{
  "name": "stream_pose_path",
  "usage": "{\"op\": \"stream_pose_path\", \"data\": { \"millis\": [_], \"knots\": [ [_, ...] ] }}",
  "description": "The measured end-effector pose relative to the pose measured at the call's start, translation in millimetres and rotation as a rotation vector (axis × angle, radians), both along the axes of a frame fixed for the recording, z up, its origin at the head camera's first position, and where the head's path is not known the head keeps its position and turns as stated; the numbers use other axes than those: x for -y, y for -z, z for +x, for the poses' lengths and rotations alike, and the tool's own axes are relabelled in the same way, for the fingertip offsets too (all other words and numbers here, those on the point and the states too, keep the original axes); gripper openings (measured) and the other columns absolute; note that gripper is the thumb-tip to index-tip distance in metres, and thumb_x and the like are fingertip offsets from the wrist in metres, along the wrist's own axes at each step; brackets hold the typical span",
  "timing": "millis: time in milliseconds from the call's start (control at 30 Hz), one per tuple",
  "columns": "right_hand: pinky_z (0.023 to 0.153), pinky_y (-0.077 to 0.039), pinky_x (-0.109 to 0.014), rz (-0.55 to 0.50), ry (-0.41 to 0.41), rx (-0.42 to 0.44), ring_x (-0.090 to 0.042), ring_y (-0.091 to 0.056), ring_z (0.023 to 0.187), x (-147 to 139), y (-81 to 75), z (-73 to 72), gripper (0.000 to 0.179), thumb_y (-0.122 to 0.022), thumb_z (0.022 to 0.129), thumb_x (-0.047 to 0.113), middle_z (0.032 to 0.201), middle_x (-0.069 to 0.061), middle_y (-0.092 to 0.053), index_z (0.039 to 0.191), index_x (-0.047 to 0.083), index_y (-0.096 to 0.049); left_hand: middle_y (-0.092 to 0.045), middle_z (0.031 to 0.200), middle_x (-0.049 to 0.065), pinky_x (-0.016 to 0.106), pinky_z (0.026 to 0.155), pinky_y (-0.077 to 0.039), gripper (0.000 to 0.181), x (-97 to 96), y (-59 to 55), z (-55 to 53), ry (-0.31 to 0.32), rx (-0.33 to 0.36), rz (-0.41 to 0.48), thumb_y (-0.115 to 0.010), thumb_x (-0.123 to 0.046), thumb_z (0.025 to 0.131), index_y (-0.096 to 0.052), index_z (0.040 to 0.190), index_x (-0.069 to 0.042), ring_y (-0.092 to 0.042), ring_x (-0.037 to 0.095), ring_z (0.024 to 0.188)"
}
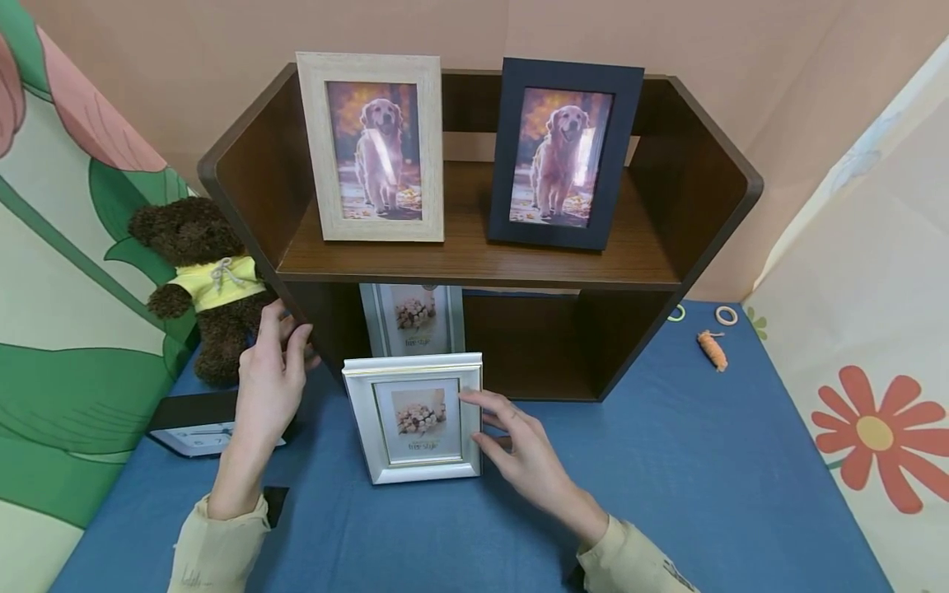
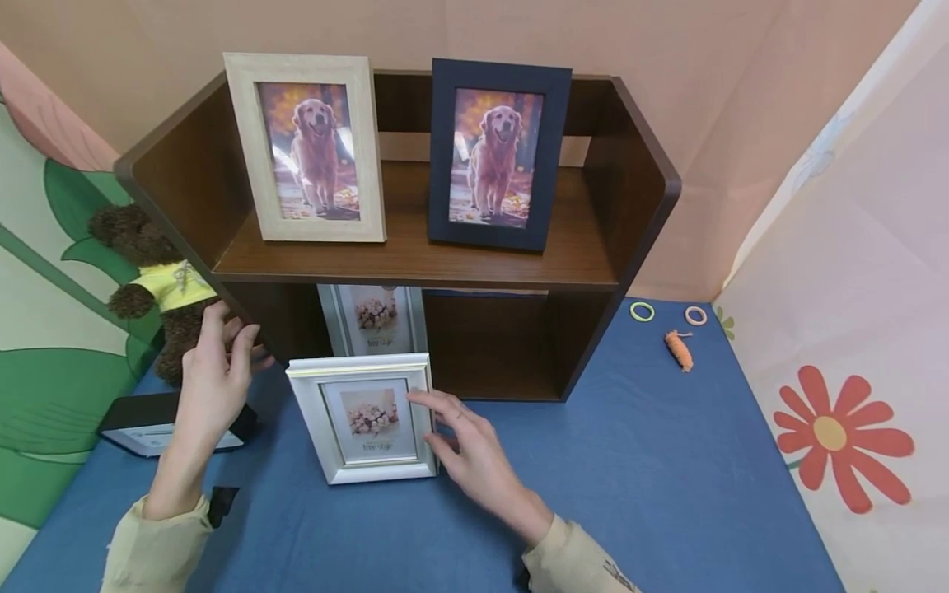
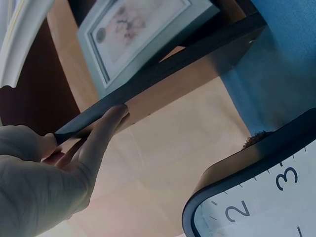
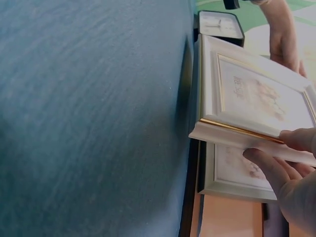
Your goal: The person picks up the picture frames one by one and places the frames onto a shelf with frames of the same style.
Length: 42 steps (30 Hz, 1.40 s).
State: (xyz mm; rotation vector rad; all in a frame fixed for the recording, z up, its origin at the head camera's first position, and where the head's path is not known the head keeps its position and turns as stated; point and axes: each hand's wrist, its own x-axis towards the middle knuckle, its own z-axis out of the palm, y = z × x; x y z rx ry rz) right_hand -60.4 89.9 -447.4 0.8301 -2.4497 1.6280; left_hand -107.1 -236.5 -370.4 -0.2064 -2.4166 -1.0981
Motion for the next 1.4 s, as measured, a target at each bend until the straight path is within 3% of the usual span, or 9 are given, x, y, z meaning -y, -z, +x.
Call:
{"op": "stream_pose_path", "data": {
  "millis": [433,600,733,833,933,1000,1133,1233,1400],
  "knots": [
    [0.091,-0.064,-0.045,0.017,0.018,-0.018,-0.035,-0.064,0.131,-9,-5.7,1.0,0.070,-0.077,0.092,-0.014,0.152,-0.010,-0.060,0.151,0.020,-0.059,-0.068,0.130,0.033,-0.004,0.072,-0.043,0.037,1.4,0.8,-0.7,0.012,-0.006,0.008,-0.051,-0.001,0.113,-0.044,0.149,0.003,-0.075,0.047,0.087],
    [0.090,-0.064,-0.048,0.003,0.020,-0.026,-0.036,-0.065,0.130,-14,-5.7,0.2,0.070,-0.076,0.092,-0.016,0.152,-0.012,-0.060,0.150,0.019,-0.059,-0.069,0.130,0.032,-0.001,0.072,-0.048,0.038,2.0,1.1,-0.4,0.012,-0.012,-0.006,-0.050,-0.003,0.114,-0.044,0.151,0.002,-0.076,0.045,0.087],
    [0.091,-0.064,-0.046,0.008,0.033,-0.039,-0.036,-0.066,0.129,-19,-7.8,-0.4,0.070,-0.076,0.091,-0.017,0.151,-0.012,-0.061,0.149,0.019,-0.059,-0.070,0.128,0.031,0.023,0.072,-0.062,0.038,2.2,1.2,-0.6,0.011,-0.016,-0.022,-0.050,-0.004,0.114,-0.044,0.151,0.002,-0.076,0.043,0.086],
    [0.091,-0.064,-0.048,0.009,0.043,-0.046,-0.036,-0.066,0.128,-22,-9.2,-1.0,0.071,-0.076,0.091,-0.017,0.151,-0.012,-0.062,0.149,0.018,-0.059,-0.069,0.127,0.031,0.044,0.071,-0.062,0.038,2.1,1.2,-0.5,0.014,-0.017,-0.023,-0.049,-0.003,0.114,-0.044,0.151,0.002,-0.076,0.044,0.086],
    [0.092,-0.063,-0.051,0.003,0.047,-0.055,-0.036,-0.065,0.130,-25,-10.5,-2.2,0.070,-0.076,0.091,-0.018,0.150,-0.013,-0.062,0.149,0.017,-0.059,-0.069,0.128,0.032,0.048,0.072,-0.061,0.037,2.2,1.3,-0.5,0.014,-0.016,-0.022,-0.049,-0.003,0.114,-0.044,0.151,0.002,-0.076,0.045,0.087],
    [0.095,-0.062,-0.051,0.002,0.049,-0.063,-0.035,-0.064,0.132,-27,-12.3,-3.2,0.071,-0.076,0.090,-0.018,0.151,-0.013,-0.062,0.149,0.017,-0.059,-0.069,0.129,0.031,0.046,0.072,-0.062,0.037,2.4,1.1,-0.7,0.015,-0.014,-0.020,-0.049,-0.004,0.115,-0.044,0.151,0.002,-0.076,0.045,0.088],
    [0.094,-0.063,-0.045,0.004,0.056,-0.064,-0.035,-0.065,0.129,-31,-16.2,-4.5,0.072,-0.076,0.090,-0.019,0.152,-0.013,-0.060,0.150,0.016,-0.058,-0.069,0.130,0.031,0.022,0.072,-0.062,0.037,2.6,1.0,-0.6,0.016,-0.009,-0.013,-0.049,-0.004,0.115,-0.044,0.151,0.001,-0.076,0.046,0.090],
    [0.088,-0.065,-0.042,0.012,0.063,-0.054,-0.037,-0.069,0.123,-34,-17.1,-5.2,0.072,-0.075,0.090,-0.019,0.153,-0.015,-0.060,0.150,0.017,-0.058,-0.068,0.131,0.031,0.002,0.073,-0.052,0.038,2.3,1.1,-0.3,0.020,-0.006,-0.003,-0.049,-0.004,0.115,-0.044,0.152,0.001,-0.076,0.046,0.090],
    [0.084,-0.066,-0.041,0.022,0.075,-0.046,-0.038,-0.071,0.119,-38,-16.8,-6.2,0.072,-0.075,0.091,-0.019,0.153,-0.016,-0.059,0.151,0.017,-0.057,-0.068,0.132,0.032,-0.004,0.073,-0.044,0.037,1.7,1.0,-0.2,0.021,-0.001,0.007,-0.049,-0.005,0.115,-0.044,0.151,0.002,-0.076,0.047,0.090]
  ]
}}
